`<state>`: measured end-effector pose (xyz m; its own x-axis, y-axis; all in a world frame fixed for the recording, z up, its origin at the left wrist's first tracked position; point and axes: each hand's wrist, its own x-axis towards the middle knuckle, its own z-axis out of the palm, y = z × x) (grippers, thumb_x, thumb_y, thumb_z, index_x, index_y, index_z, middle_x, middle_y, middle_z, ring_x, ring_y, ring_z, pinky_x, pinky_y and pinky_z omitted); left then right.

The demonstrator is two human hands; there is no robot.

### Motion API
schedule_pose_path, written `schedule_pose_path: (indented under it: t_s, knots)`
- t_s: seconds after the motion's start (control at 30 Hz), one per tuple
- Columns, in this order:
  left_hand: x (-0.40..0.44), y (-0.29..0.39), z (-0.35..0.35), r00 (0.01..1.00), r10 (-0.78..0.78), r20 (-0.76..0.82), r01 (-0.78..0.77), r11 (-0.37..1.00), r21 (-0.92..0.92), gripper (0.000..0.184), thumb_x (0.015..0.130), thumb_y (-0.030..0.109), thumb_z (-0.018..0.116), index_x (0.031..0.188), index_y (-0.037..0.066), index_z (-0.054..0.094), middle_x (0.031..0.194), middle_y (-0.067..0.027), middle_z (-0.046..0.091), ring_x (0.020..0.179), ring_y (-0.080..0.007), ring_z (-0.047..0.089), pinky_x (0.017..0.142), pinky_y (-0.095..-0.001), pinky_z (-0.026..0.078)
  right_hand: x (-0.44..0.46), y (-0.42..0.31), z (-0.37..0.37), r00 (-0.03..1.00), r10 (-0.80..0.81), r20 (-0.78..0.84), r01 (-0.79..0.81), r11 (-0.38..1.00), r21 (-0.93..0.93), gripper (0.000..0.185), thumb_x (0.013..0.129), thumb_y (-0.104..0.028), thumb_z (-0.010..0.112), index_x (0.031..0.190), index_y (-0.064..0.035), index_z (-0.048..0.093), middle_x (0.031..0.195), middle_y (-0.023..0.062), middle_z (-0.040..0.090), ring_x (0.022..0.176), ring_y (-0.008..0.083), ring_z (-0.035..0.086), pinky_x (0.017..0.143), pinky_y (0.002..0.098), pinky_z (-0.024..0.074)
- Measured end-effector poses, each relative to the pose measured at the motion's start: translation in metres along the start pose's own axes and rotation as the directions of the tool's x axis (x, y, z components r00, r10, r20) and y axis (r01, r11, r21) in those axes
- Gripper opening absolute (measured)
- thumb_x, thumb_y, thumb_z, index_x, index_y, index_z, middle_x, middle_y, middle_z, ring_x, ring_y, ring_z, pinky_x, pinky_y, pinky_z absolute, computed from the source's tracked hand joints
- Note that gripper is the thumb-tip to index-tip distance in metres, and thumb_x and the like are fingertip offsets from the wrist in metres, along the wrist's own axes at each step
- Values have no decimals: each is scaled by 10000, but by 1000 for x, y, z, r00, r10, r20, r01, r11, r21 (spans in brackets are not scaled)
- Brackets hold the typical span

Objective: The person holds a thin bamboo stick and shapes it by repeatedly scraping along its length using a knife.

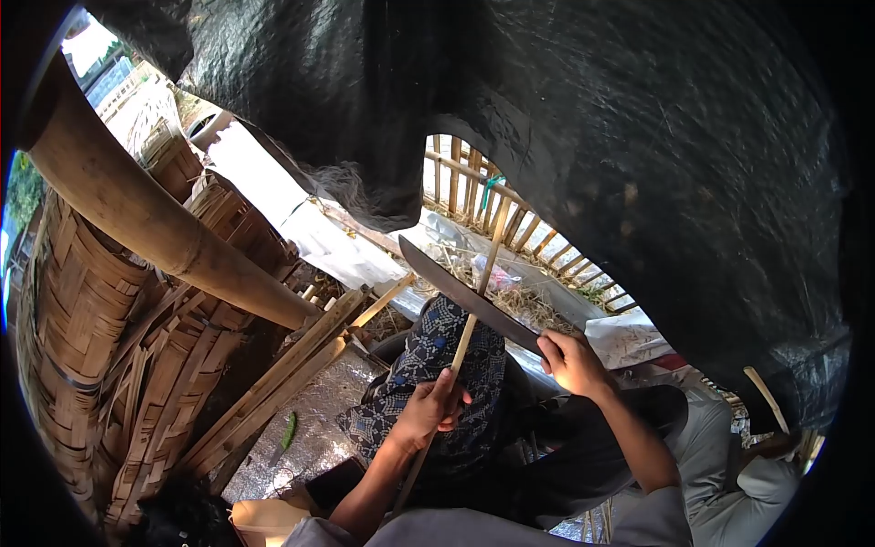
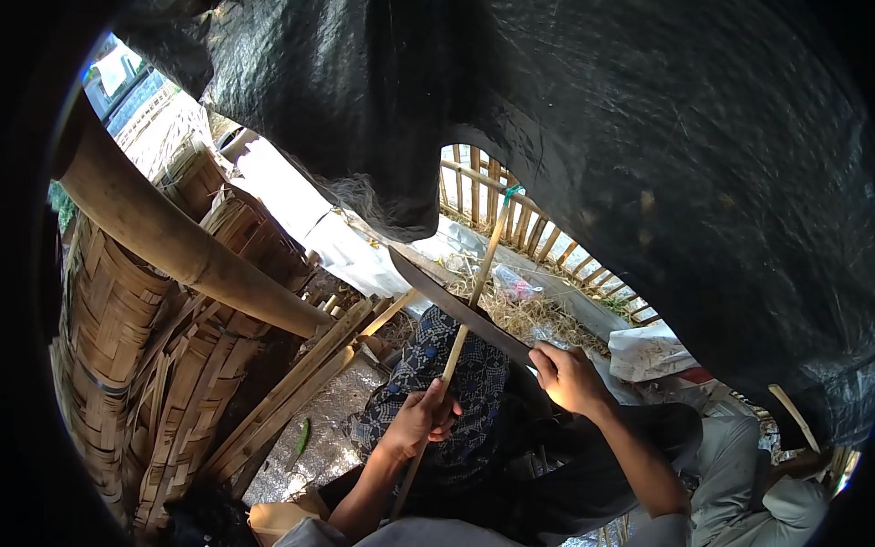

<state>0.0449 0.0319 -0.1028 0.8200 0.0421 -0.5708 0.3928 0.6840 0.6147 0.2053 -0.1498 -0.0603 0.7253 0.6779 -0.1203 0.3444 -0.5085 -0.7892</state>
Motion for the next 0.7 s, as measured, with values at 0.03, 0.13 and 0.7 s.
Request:
schedule_pose_path:
  t_s: [0.03,0.13,0.7]
  knots:
    - [1,0,1,1000,3,-20,-3,1000,0,508,947,400,346,743,-40,496,474,26,269,391,-74,258,361,-217,227,5,8,5,994,-106,-30,105,993,-46,234,884,-169,490,708,-14,485,519,120,499,478,293,524,473,352,389]
    - [0,2,3,999,-13,-36,14,1000,8,493,945,398,354,742,-29,494,476,33,266,390,-69,252,361,-218,224,16,18,13,982,-185,-41,182,981,-64,205,865,-166,528,722,-21,501,550,161,496,527,359,511,480,378,397]
    - [0,7,11,983,-81,-162,92,994,59,480,937,408,369,686,12,472,469,38,257,377,-69,255,357,-212,199,-8,35,52,889,-448,-98,370,826,-425,497,865,-346,521,1300,-136,402,584,111,563,422,241,527,411,343,432]
